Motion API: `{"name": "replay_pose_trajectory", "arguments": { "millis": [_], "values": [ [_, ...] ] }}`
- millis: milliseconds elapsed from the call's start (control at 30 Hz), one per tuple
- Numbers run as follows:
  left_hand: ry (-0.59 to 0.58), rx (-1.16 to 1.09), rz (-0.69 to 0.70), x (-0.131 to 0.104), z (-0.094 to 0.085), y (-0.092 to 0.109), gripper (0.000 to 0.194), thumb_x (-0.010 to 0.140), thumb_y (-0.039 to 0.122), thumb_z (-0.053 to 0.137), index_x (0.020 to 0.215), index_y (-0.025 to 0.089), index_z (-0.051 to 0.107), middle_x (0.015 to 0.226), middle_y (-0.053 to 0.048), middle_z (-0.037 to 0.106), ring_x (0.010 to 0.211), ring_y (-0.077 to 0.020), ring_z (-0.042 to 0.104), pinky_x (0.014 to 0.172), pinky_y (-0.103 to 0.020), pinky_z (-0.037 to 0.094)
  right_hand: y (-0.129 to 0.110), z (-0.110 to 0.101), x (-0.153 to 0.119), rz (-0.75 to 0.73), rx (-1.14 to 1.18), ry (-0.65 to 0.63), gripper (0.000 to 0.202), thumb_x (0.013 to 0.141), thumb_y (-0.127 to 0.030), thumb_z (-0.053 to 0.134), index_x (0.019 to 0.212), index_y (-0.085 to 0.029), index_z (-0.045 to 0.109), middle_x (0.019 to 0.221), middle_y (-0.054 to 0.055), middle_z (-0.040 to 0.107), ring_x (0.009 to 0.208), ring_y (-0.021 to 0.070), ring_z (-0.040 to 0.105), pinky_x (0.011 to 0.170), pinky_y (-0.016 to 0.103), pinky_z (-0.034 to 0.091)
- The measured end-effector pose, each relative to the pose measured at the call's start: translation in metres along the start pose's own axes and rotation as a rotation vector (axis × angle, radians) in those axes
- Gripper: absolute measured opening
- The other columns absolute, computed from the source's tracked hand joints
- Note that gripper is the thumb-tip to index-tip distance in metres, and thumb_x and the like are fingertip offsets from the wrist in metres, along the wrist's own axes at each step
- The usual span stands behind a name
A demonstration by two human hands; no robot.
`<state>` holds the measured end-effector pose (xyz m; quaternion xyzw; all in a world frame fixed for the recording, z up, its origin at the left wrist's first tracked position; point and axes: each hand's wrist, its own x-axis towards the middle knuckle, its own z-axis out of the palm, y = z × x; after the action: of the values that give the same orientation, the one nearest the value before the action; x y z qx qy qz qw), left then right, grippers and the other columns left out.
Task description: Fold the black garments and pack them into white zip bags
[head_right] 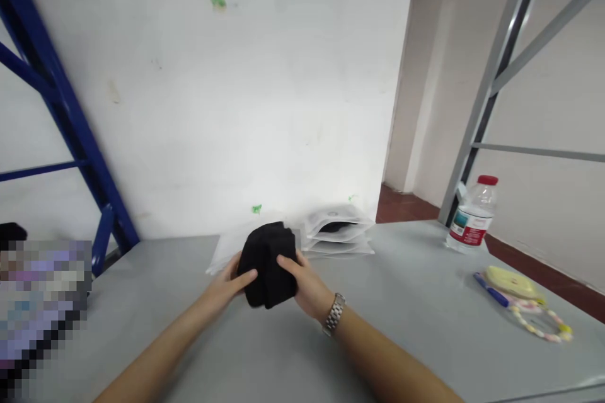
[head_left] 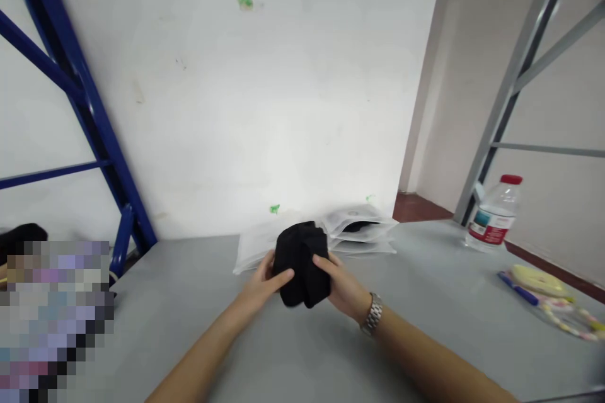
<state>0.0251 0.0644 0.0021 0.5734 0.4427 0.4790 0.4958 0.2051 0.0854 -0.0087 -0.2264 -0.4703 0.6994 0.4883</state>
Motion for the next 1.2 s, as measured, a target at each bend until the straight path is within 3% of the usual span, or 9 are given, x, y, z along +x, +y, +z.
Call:
{"name": "replay_pose_trajectory", "arguments": {
  "millis": [233,333,467,633,733,867,967,1133,1200],
  "values": [
    [0.326,0.115,0.141,0.0,0.009,-0.008,0.049,0.075,0.037,0.06,0.118,0.018,0.049,0.124,-0.008,0.058,0.119,-0.0258,0.049,0.101,-0.037,0.036,0.005,0.0,-0.006,-0.394,-0.528,0.116,0.081,0.07,-0.045,0.069,0.139,-0.031,0.029,0.138,0.008,0.039,0.122,0.0249,0.044,0.101,0.043,0.037],
    [0.34,0.066,0.113,-0.002,0.006,-0.003,0.049,0.074,0.034,0.06,0.12,0.022,0.047,0.119,-0.004,0.061,0.112,-0.0245,0.054,0.093,-0.034,0.043,0.002,0.001,-0.006,-0.483,-0.727,0.06,0.065,0.069,-0.032,0.071,0.129,-0.028,0.046,0.13,0.007,0.048,0.121,0.024,0.043,0.105,0.042,0.031],
    [0.317,0.009,0.072,-0.001,-0.015,0.006,0.04,0.079,0.034,0.047,0.116,0.02,0.054,0.111,-0.002,0.065,0.104,-0.0233,0.059,0.088,-0.032,0.046,-0.014,-0.009,0.004,-0.255,-0.604,0.162,0.014,0.076,-0.028,0.06,0.087,-0.023,0.067,0.091,0.002,0.067,0.089,0.0207,0.06,0.085,0.037,0.045],
    [0.13,0.448,-0.094,-0.001,-0.045,0.013,0.029,0.073,0.031,0.055,0.097,0.019,0.066,0.085,-0.005,0.069,0.084,-0.0255,0.063,0.076,-0.037,0.049,-0.029,-0.042,0.005,-0.003,-0.68,-0.15,0.012,0.069,-0.029,0.066,0.078,-0.021,0.07,0.08,0.0,0.068,0.077,0.0184,0.06,0.076,0.032,0.045],
    [0.143,0.729,0.029,-0.007,-0.033,0.006,0.032,0.08,0.04,0.05,0.102,0.022,0.063,0.099,-0.006,0.065,0.093,-0.0254,0.06,0.082,-0.039,0.046,-0.021,-0.056,0.0,0.068,-0.817,-0.206,0.016,0.073,-0.036,0.064,0.075,-0.02,0.069,0.074,0.0,0.066,0.069,0.016,0.058,0.069,0.029,0.044],
    [-0.088,0.884,0.211,-0.015,0.004,-0.006,0.042,0.071,0.042,0.064,0.11,0.027,0.06,0.114,-0.006,0.06,0.106,-0.0268,0.054,0.093,-0.041,0.041,-0.014,-0.055,-0.004,0.149,-0.891,-0.246,0.037,0.079,-0.049,0.055,0.062,-0.017,0.058,0.052,-0.005,0.046,0.049,0.0088,0.038,0.048,0.022,0.033],
    [-0.036,0.941,0.218,-0.02,0.01,-0.001,0.018,0.076,0.037,0.057,0.086,0.023,0.064,0.092,-0.004,0.064,0.09,-0.024,0.058,0.084,-0.038,0.044,-0.029,-0.048,-0.01,-0.05,-1.021,-0.164,0.04,0.083,-0.051,0.05,0.061,-0.017,0.053,0.06,-0.003,0.046,0.056,0.0103,0.041,0.054,0.023,0.037],
    [0.455,0.616,0.052,-0.048,-0.052,0.015,0.031,0.079,0.051,0.048,0.072,0.022,0.05,0.058,0.005,0.05,0.054,-0.014,0.05,0.048,-0.022,0.04,-0.066,-0.063,-0.036,-0.323,-1.015,0.259,0.034,0.087,-0.048,0.044,0.076,-0.019,0.057,0.075,0.001,0.056,0.072,0.0161,0.051,0.068,0.028,0.043],
    [0.495,0.548,-0.008,-0.062,-0.085,0.008,0.034,0.076,0.055,0.048,0.073,0.022,0.049,0.057,0.005,0.052,0.053,-0.0143,0.052,0.047,-0.022,0.04,-0.072,-0.078,-0.048,-0.298,-0.96,0.348,0.036,0.086,-0.05,0.045,0.075,-0.019,0.059,0.071,0.001,0.058,0.069,0.017,0.052,0.066,0.029,0.044]
  ]
}}
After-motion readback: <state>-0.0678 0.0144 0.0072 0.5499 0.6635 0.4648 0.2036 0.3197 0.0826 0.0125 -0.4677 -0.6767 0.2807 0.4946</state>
